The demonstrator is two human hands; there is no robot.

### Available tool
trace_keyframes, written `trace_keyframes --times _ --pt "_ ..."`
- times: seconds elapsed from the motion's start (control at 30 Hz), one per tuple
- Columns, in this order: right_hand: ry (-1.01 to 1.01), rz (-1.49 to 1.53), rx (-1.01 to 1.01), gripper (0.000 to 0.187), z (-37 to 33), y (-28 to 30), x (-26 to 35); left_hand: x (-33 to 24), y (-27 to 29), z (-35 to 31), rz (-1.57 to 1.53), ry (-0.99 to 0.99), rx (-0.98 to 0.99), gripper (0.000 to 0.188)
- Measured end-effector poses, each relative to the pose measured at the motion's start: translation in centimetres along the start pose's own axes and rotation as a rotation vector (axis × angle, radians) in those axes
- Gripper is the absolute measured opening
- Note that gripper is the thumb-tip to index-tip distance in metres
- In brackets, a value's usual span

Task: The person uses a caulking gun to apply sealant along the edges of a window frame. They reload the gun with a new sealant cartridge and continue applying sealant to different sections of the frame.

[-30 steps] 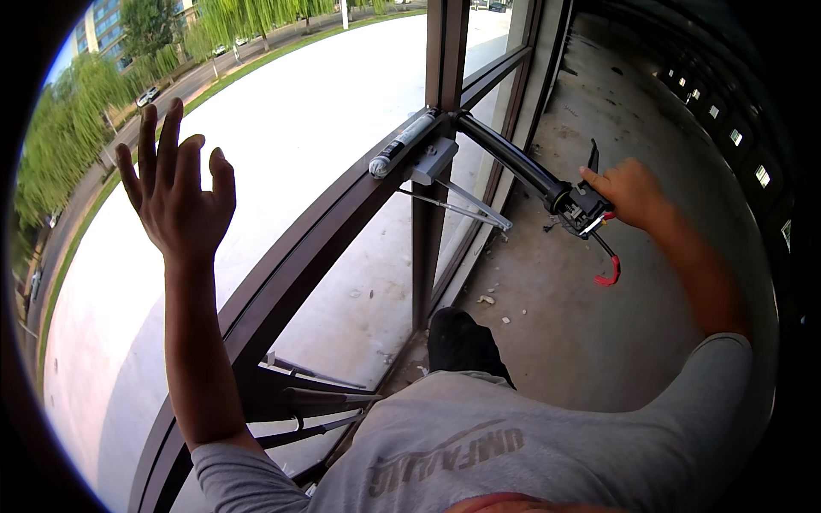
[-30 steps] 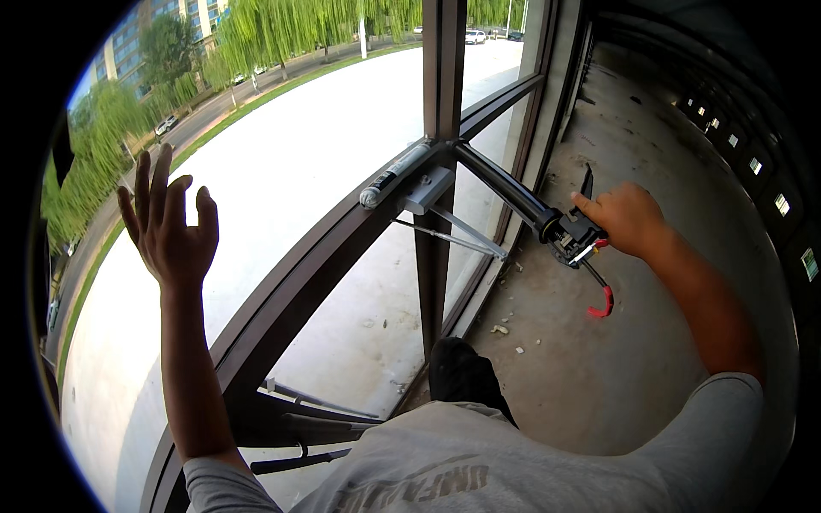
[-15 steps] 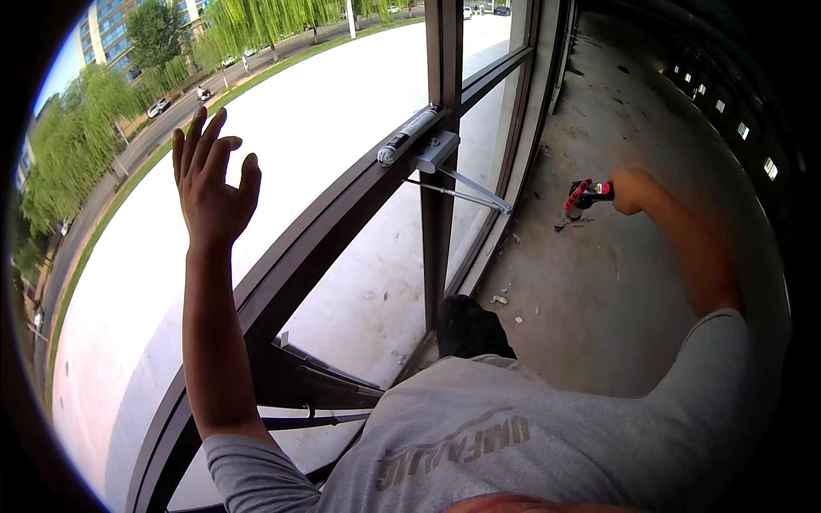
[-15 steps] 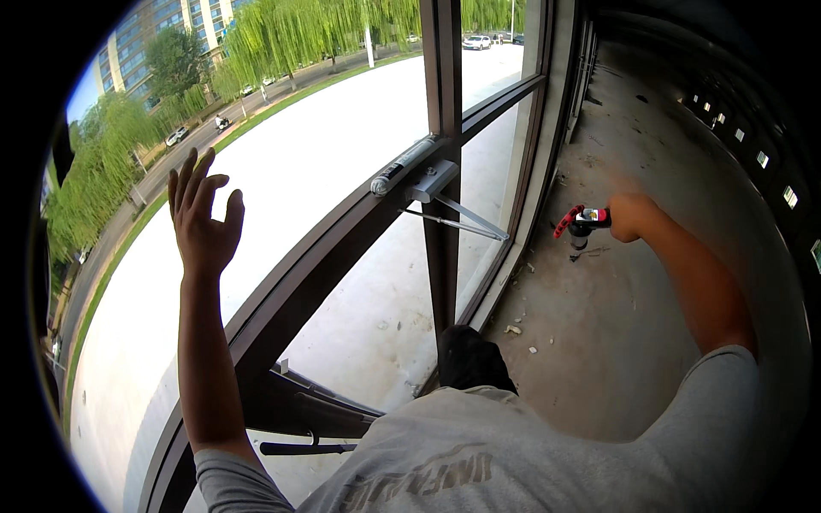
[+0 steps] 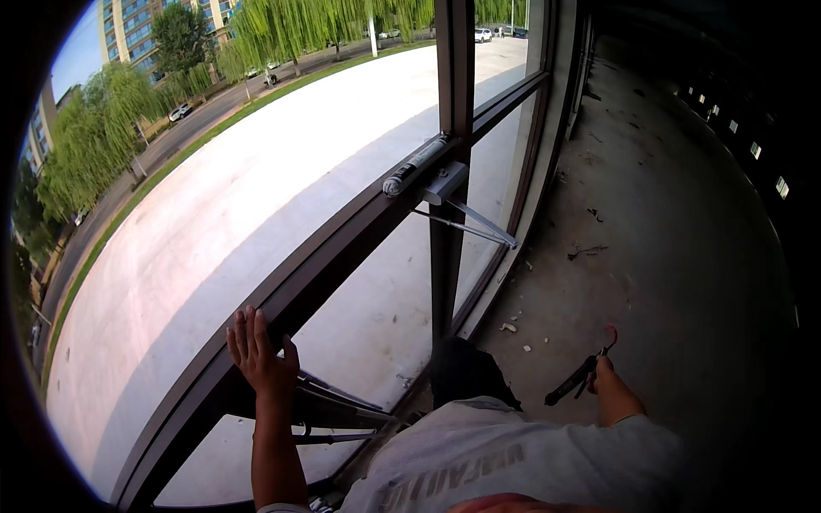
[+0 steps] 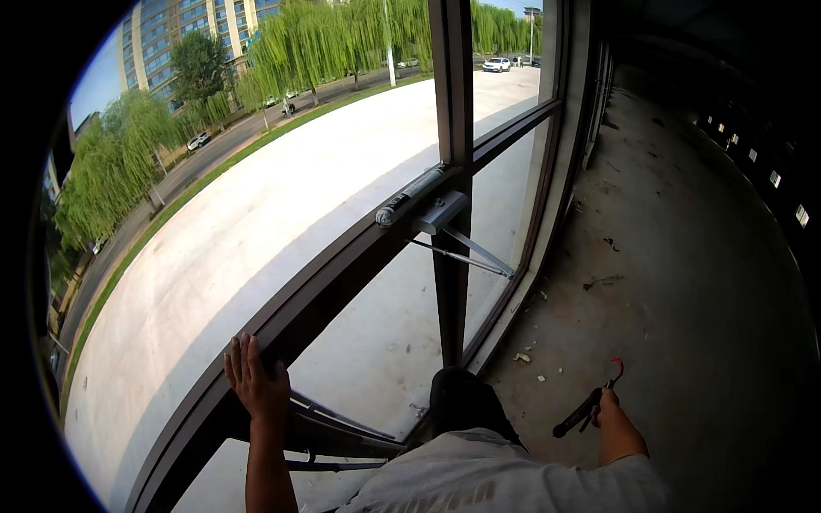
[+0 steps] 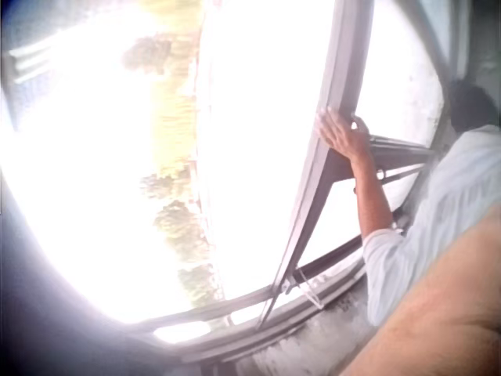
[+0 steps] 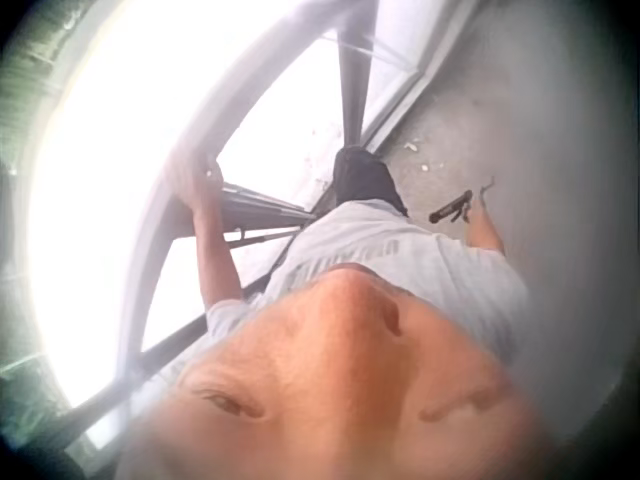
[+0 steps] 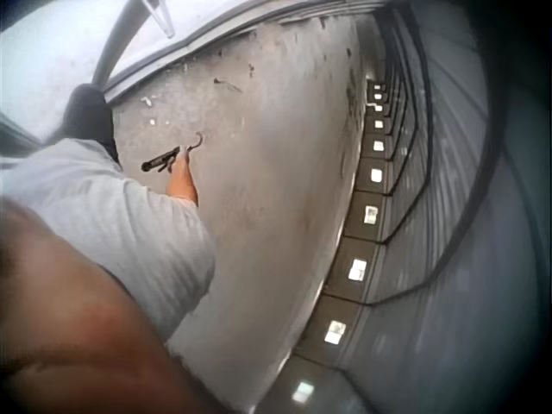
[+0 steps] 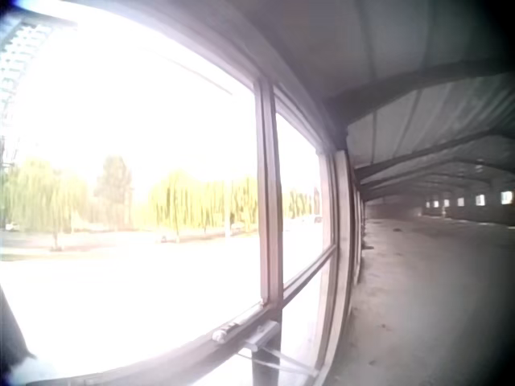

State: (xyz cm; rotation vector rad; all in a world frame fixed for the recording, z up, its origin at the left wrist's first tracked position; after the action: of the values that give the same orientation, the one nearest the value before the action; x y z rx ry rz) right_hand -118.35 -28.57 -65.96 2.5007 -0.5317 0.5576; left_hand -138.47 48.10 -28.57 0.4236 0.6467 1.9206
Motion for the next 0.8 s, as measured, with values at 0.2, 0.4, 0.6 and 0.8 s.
trace_keyframes --times 0.2,0.4,0.6,0.8 --pt "-0.017 -0.302 0.039 0.023 5.5 -5.4 -4.6 -1.3 -1.7 -0.9 0.07 0.063 0.095 0.066" --pt "0.077 -0.61 0.32 0.018 7.7 -13.4 -2.1 -1.1 -1.7 -1.0 0.198 0.043 0.119 0.067" --pt "0.348 -1.093 0.47 0.038 6.5 -19.5 1.5 -1.4 -2.8 -0.9 0.188 0.06 0.091 0.07" --pt "0.555 -1.274 0.392 0.048 6.9 -20.9 1.0 -1.3 -2.8 -0.9 0.204 0.043 0.083 0.07"
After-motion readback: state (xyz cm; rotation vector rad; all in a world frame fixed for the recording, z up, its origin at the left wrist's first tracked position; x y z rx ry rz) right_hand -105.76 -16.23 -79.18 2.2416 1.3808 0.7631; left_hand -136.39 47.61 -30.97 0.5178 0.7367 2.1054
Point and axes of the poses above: each hand's wrist, its own z-axis towards the middle knuckle, its own y-axis out of the back of the hand, x = y × z, the point moved 8 cm from there along z, towards the middle knuckle
